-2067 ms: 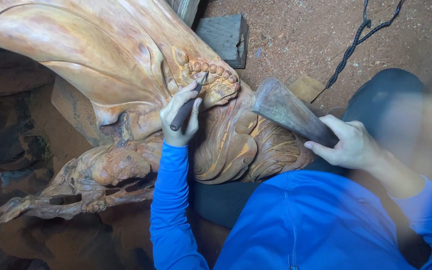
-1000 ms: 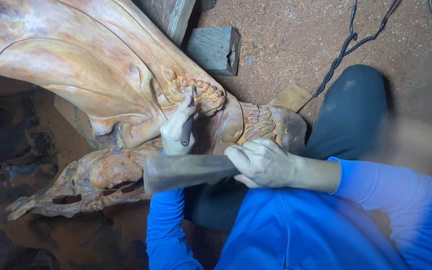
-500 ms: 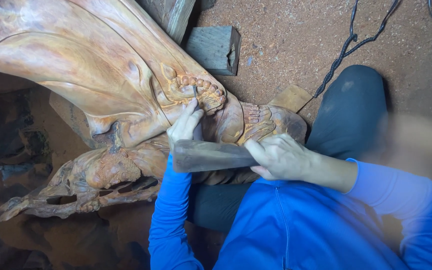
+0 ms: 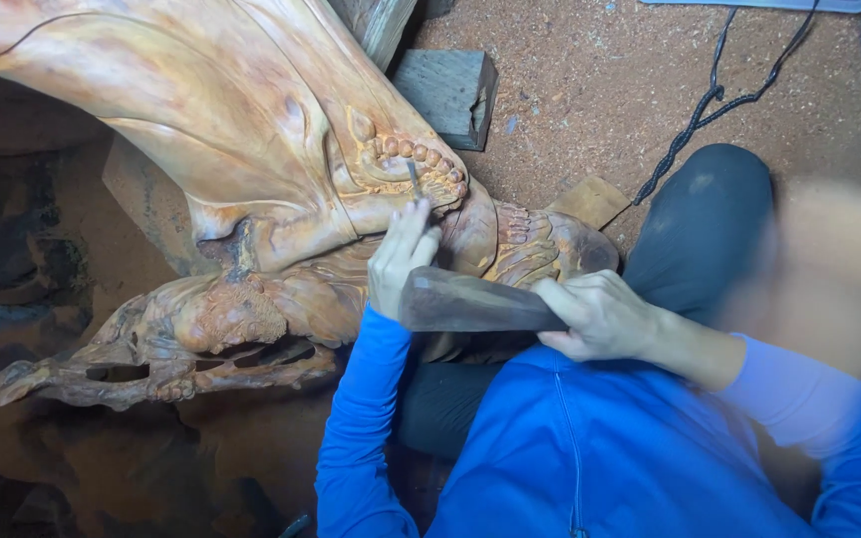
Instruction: Carving intricate details into a large wooden sculpture using a power carving tool, chisel, and mallet.
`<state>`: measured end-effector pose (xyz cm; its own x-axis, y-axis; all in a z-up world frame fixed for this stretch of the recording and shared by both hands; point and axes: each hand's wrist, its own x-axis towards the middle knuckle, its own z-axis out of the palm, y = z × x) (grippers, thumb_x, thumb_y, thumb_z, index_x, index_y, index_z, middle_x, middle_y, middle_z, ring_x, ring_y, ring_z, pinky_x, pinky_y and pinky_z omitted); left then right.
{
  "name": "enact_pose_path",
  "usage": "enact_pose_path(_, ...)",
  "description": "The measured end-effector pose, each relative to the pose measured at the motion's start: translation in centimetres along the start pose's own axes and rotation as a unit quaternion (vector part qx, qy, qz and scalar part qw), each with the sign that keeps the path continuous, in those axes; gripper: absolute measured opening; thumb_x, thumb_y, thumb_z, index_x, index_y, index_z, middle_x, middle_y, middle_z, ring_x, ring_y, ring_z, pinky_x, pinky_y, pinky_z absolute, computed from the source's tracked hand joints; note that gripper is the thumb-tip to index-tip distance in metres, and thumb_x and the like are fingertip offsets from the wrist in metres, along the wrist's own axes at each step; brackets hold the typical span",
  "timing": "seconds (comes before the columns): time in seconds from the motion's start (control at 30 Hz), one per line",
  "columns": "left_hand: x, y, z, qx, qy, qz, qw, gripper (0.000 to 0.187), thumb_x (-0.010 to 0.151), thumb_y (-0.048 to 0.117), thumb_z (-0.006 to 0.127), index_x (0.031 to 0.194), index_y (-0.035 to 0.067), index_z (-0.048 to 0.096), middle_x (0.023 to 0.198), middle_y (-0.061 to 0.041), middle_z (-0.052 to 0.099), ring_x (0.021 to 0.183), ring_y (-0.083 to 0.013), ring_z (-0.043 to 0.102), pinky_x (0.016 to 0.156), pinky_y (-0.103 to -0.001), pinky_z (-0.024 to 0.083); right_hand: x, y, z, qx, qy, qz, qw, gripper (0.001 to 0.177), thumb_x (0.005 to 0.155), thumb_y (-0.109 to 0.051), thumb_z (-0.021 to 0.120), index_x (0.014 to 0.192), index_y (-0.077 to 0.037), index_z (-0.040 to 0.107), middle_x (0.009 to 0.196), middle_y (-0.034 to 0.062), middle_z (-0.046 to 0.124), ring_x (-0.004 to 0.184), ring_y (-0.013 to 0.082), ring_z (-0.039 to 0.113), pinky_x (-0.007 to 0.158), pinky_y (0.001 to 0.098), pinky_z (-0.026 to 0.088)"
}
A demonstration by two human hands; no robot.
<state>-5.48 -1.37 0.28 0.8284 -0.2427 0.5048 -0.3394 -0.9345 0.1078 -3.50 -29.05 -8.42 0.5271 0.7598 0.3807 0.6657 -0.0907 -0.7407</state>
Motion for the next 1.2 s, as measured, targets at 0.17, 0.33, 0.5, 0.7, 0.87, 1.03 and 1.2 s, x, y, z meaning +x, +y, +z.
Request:
enact_pose_path(0.17, -0.7, 4.6, -4.2, -0.346, 0.191, -0.063, 0.916, 0.036, 0.098, 0.024, 0.063, 0.068, 0.006, 0.071, 0.064, -0.006, 0.067, 0.059, -0.0253, 0.065, 0.076, -0.049, 0.059, -3.9, 3.0, -2.3, 0.029, 0.083, 0.125, 0.988, 0.045, 0.070, -0.039, 0.083, 0.104, -0.014, 0.066, 0.063, 0.0065, 0.070, 0.065, 0.0311, 0.074, 0.057, 0.0387, 0.058)
enact_pose_path(0.33, 2.0, 12.2, -9.5, -0.751, 0.068, 0.086, 0.651, 0.023, 0.097, 0.014, 0.049, 0.087, -0.004, 0.060, 0.072, -0.015, 0.055, 0.054, -0.0314, 0.048, 0.056, -0.044, 0.045, -5.7, 4.8, -4.8, -0.072, 0.054, 0.273, 0.958, 0.055, 0.076, -0.019, 0.083, 0.120, 0.005, 0.061, 0.090, 0.0213, 0.071, 0.070, 0.0352, 0.068, 0.062, 0.0420, 0.053)
enact_pose_path(0.5, 3.4, 16.1, -9.4, -0.629, -0.326, -0.168, 0.685, 0.022, 0.098, 0.013, 0.049, 0.085, 0.002, 0.063, 0.085, -0.019, 0.063, 0.066, -0.0370, 0.060, 0.061, -0.057, 0.051, -7.8, 5.0, -5.5, -0.065, 0.053, 0.280, 0.956, 0.065, 0.080, -0.009, 0.081, 0.135, 0.011, 0.053, 0.112, 0.0264, 0.068, 0.091, 0.0355, 0.068, 0.076, 0.0417, 0.053)
enact_pose_path(0.7, 4.8, 10.7, -2.9, -0.505, 0.154, -0.034, 0.849, 0.026, 0.083, 0.017, 0.075, 0.102, 0.009, 0.060, 0.094, -0.008, 0.067, 0.075, -0.0311, 0.067, 0.073, -0.042, 0.053, -6.7, 6.5, -9.3, 0.212, 0.144, 0.298, 0.919, 0.063, 0.082, 0.007, 0.056, 0.144, 0.005, 0.042, 0.130, 0.0180, 0.056, 0.084, 0.0236, 0.062, 0.082, 0.0329, 0.051)
enact_pose_path(0.87, 8.9, 7.2, 9.1, -0.165, 0.198, -0.117, 0.959, 0.030, 0.070, 0.026, 0.070, 0.086, 0.009, 0.053, 0.071, -0.008, 0.061, 0.053, -0.0285, 0.061, 0.051, -0.040, 0.047, -1.3, 8.4, -13.3, -0.001, 0.144, 0.170, 0.975, 0.040, 0.092, 0.020, 0.058, 0.128, 0.007, 0.045, 0.119, 0.0210, 0.058, 0.107, 0.0291, 0.061, 0.099, 0.0378, 0.053)
enact_pose_path(1.03, 11.9, 5.0, 11.7, -0.149, 0.247, -0.131, 0.949, 0.032, 0.068, 0.033, 0.076, 0.082, 0.010, 0.058, 0.066, -0.007, 0.061, 0.051, -0.0264, 0.059, 0.050, -0.040, 0.046, 1.9, 8.1, -14.1, -0.096, 0.173, 0.204, 0.959, 0.033, 0.093, 0.006, 0.067, 0.126, 0.010, 0.063, 0.115, 0.0192, 0.068, 0.101, 0.0265, 0.065, 0.092, 0.0353, 0.051)
enact_pose_path(1.2, 14.0, 2.0, 14.7, -0.159, 0.247, -0.162, 0.942, 0.032, 0.064, 0.029, 0.080, 0.075, 0.009, 0.057, 0.068, -0.008, 0.063, 0.052, -0.0236, 0.059, 0.050, -0.037, 0.045, 7.0, 7.2, -13.6, -0.152, 0.147, 0.192, 0.958, 0.045, 0.090, 0.014, 0.066, 0.135, 0.013, 0.061, 0.110, 0.0213, 0.067, 0.095, 0.0286, 0.064, 0.083, 0.0371, 0.051)
